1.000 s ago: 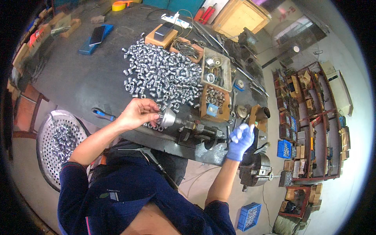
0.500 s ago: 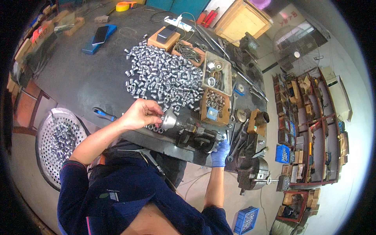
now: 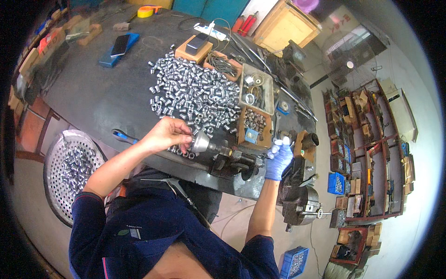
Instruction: The person sorts through a pile of metal connectors on a workbench, picking them up and placing them into a colander or onto a tool.
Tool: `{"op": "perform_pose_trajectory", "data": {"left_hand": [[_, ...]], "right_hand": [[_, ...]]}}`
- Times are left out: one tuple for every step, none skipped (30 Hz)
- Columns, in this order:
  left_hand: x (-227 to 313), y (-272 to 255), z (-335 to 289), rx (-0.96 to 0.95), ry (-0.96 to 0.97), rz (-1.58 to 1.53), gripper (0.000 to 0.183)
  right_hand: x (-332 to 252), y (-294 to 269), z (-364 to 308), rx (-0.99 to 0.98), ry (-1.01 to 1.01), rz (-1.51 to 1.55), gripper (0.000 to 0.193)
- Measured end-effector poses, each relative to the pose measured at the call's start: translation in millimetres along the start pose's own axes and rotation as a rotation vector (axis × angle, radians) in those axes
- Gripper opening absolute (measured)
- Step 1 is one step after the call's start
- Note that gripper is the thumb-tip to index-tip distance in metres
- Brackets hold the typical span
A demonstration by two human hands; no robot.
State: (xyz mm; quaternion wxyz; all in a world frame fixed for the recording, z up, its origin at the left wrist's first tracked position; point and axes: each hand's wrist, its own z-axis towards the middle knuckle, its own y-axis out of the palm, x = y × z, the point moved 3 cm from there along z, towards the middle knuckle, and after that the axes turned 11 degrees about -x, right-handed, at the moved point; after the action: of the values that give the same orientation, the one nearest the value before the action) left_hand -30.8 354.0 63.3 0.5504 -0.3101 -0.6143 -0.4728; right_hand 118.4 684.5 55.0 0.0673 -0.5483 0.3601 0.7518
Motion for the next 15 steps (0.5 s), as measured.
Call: {"op": "perform_pose_trajectory", "data": {"left_hand": [[-2, -2, -1, 0.002, 0.003, -0.015, 0.011], [-4, -4, -3, 0.004, 0.006, -0.03, 0.012], [-5, -5, -4, 0.006, 0.01, -0.045, 0.012], [-6, -5, -3, -0.001, 0.022, -0.064, 0.012], [-5, -5, -4, 0.001, 0.033, -0.081, 0.011], [-4, -5, -6, 0.005, 0.044, -0.098, 0.011], [-1, -4, -5, -0.007, 0.036, -0.108, 0.012], [0, -4, -5, -0.01, 0.033, -0.108, 0.012], [0, -5, -6, -0.009, 0.031, -0.109, 0.012], [-1, -6, -7, -0.012, 0.028, -0.109, 0.012], [-1, -6, -7, -0.011, 0.027, -0.102, 0.013], [-1, -6, -7, -0.007, 0.028, -0.097, 0.014], [-2, -7, -8, -0.002, 0.028, -0.092, 0.014], [-1, -7, -8, -0.005, 0.034, -0.101, 0.015], [0, -5, -6, -0.013, 0.037, -0.105, 0.015]], "right_hand": [[-13, 13, -10, 0.024, -0.03, 0.072, 0.029], [-22, 18, -22, -0.096, -0.076, 0.038, 0.03], [-28, 19, -35, -0.106, -0.102, 0.044, 0.032], [-35, 19, -50, -0.109, -0.136, 0.046, 0.033], [-36, 22, -64, -0.075, -0.145, 0.009, 0.034], [-36, 22, -78, -0.042, -0.152, -0.029, 0.036], [-32, 13, -91, -0.085, -0.141, -0.017, 0.037], [-24, 3, -100, -0.103, -0.086, 0.006, 0.034], [-12, -11, -106, -0.091, -0.013, 0.049, 0.034], [2, -23, -108, -0.077, 0.058, 0.093, 0.033], [17, -30, -106, 0.008, 0.102, 0.12, 0.034], [31, -35, -103, 0.09, 0.148, 0.147, 0.034], [41, -37, -94, 0.184, 0.235, 0.214, 0.031], [53, -52, -85, 0.11, 0.227, 0.104, 0.028], [69, -65, -69, 0.237, 0.214, 0.067, 0.027]]}}
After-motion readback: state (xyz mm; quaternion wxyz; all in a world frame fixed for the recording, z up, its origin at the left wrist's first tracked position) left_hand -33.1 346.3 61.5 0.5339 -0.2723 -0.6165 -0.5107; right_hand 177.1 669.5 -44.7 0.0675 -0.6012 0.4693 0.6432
